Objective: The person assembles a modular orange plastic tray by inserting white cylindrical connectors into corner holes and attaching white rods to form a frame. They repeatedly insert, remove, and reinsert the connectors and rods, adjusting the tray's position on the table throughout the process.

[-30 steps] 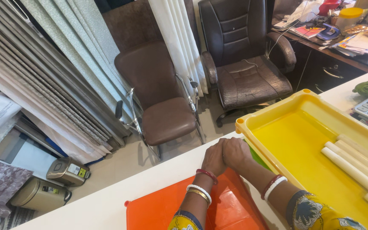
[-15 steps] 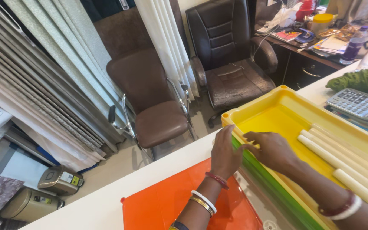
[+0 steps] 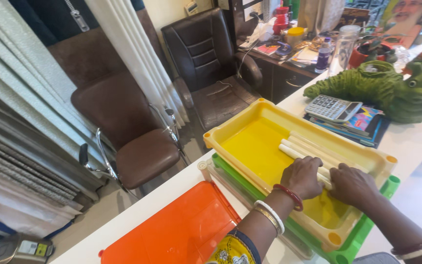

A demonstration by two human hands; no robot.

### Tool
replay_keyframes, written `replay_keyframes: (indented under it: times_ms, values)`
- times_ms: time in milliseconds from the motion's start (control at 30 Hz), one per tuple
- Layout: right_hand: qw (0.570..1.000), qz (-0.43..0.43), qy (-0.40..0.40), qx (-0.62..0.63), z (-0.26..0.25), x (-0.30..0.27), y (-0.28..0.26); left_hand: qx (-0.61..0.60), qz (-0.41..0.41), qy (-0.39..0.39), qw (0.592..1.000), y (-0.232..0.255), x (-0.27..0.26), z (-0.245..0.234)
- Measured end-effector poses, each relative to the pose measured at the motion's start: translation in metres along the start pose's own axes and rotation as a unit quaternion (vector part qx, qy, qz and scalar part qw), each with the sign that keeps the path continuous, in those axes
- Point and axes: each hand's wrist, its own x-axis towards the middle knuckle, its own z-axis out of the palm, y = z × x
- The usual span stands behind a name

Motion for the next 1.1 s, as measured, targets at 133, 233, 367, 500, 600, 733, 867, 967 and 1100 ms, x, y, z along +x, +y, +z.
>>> replay_keyframes:
  times_ms: [133, 233, 367, 500, 600, 733, 867, 967, 1100]
  values:
    - [0.998, 0.03, -0.038, 0.039, -0.013, -0.015, -0.014, 0.036, -0.011, -0.054, 0.998, 0.003, 0.007, 0.017]
    - [0.995, 0.034, -0.019, 0.09, -0.029, -0.025, -0.017, 0.035, -0.002, -0.03, 0.999, 0.005, 0.002, 0.015]
    - [0.978, -0.01, 0.071, 0.196, -0.052, -0.036, -0.019, -0.002, 0.019, -0.006, 1.0, 0.006, -0.001, -0.009]
    - [0.974, -0.024, 0.101, 0.202, -0.081, -0.041, -0.03, -0.06, 0.027, 0.004, 0.998, 0.004, -0.008, -0.035]
    - [0.967, -0.048, 0.129, 0.215, -0.103, -0.045, -0.045, -0.123, 0.045, 0.048, 0.99, -0.004, -0.019, -0.056]
    - [0.949, -0.112, 0.169, 0.244, -0.127, -0.049, -0.074, -0.162, 0.045, 0.101, 0.981, -0.018, -0.036, -0.079]
    - [0.93, -0.178, 0.176, 0.268, -0.142, -0.044, -0.109, -0.152, 0.018, 0.145, 0.977, -0.034, -0.059, -0.1]
    - [0.935, -0.191, 0.151, 0.256, -0.147, -0.039, -0.127, -0.136, -0.024, 0.164, 0.977, -0.041, -0.071, -0.109]
    - [0.927, -0.228, 0.148, 0.259, -0.147, -0.03, -0.142, -0.145, -0.053, 0.196, 0.968, -0.045, -0.083, -0.112]
